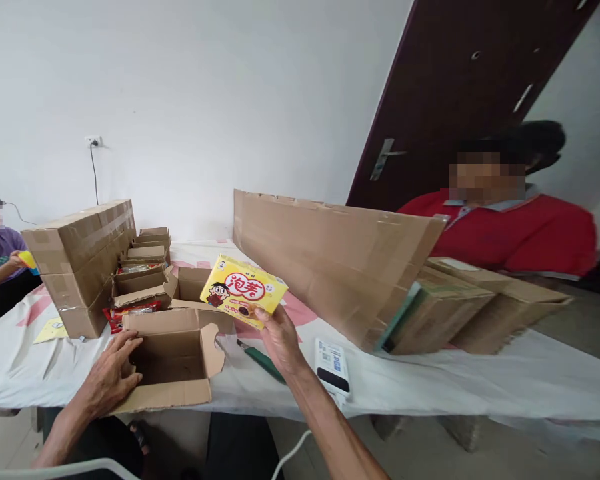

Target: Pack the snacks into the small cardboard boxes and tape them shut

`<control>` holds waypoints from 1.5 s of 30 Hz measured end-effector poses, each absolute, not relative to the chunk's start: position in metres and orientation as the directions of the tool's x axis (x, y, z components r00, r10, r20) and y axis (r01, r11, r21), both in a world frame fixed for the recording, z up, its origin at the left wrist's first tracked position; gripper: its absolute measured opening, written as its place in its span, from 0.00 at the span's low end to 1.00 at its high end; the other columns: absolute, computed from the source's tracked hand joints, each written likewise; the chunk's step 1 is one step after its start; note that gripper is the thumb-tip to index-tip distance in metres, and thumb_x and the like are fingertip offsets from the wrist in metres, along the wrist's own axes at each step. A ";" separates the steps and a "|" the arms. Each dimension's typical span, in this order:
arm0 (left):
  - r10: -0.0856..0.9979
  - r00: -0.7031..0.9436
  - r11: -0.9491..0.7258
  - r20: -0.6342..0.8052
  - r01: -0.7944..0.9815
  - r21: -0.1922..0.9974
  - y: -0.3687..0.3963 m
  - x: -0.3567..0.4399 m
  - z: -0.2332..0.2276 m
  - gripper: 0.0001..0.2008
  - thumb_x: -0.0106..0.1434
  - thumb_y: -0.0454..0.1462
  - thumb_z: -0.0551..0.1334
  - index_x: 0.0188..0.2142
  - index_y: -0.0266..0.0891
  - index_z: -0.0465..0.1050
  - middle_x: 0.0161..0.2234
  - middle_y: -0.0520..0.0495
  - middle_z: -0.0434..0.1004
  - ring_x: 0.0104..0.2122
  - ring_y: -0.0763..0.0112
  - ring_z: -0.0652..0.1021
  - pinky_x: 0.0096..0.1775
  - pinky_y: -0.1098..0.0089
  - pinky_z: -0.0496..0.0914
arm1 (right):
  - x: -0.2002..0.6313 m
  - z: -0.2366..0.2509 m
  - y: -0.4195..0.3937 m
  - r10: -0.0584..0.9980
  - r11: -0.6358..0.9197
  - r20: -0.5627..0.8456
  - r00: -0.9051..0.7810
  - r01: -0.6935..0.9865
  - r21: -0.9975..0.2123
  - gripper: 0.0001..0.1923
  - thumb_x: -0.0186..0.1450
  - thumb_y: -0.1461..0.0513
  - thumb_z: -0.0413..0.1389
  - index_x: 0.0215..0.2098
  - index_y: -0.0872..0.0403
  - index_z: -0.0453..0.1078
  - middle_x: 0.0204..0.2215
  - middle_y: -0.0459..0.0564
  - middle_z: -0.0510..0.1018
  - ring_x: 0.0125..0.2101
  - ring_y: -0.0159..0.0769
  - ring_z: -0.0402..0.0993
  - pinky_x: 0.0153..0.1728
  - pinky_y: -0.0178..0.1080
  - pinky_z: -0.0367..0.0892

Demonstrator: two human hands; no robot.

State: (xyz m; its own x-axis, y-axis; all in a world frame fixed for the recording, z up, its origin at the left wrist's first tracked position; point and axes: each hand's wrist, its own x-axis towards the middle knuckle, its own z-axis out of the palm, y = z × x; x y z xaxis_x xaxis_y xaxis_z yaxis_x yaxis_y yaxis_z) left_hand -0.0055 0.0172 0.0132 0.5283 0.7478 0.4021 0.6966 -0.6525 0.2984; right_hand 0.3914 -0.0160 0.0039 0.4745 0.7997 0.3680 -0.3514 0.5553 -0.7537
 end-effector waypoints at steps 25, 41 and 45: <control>0.798 0.286 -0.543 0.530 0.722 0.429 0.002 -0.059 0.000 0.26 0.73 0.45 0.56 0.68 0.50 0.72 0.72 0.42 0.70 0.67 0.50 0.76 0.48 0.63 0.83 | 0.386 -0.118 -0.048 0.886 0.259 0.208 0.415 -0.068 -0.964 0.29 0.52 0.49 0.74 0.47 0.50 0.74 0.45 0.53 0.85 0.47 0.53 0.81 0.50 0.52 0.76; 0.872 0.095 -0.388 0.480 0.733 0.559 -0.011 -0.078 -0.012 0.20 0.59 0.49 0.63 0.47 0.50 0.86 0.50 0.45 0.90 0.55 0.45 0.86 0.60 0.54 0.79 | 0.374 -0.119 -0.052 0.918 0.234 0.224 0.328 0.010 -0.972 0.23 0.55 0.55 0.72 0.46 0.47 0.72 0.49 0.52 0.87 0.50 0.55 0.84 0.50 0.54 0.80; 0.889 -0.077 -0.230 0.451 0.778 0.585 -0.023 -0.092 -0.003 0.22 0.57 0.51 0.62 0.46 0.50 0.86 0.48 0.45 0.90 0.55 0.38 0.85 0.58 0.48 0.80 | 0.376 -0.124 -0.052 0.920 0.206 0.216 0.328 0.065 -0.976 0.24 0.56 0.51 0.72 0.47 0.47 0.73 0.48 0.52 0.87 0.50 0.54 0.85 0.48 0.52 0.81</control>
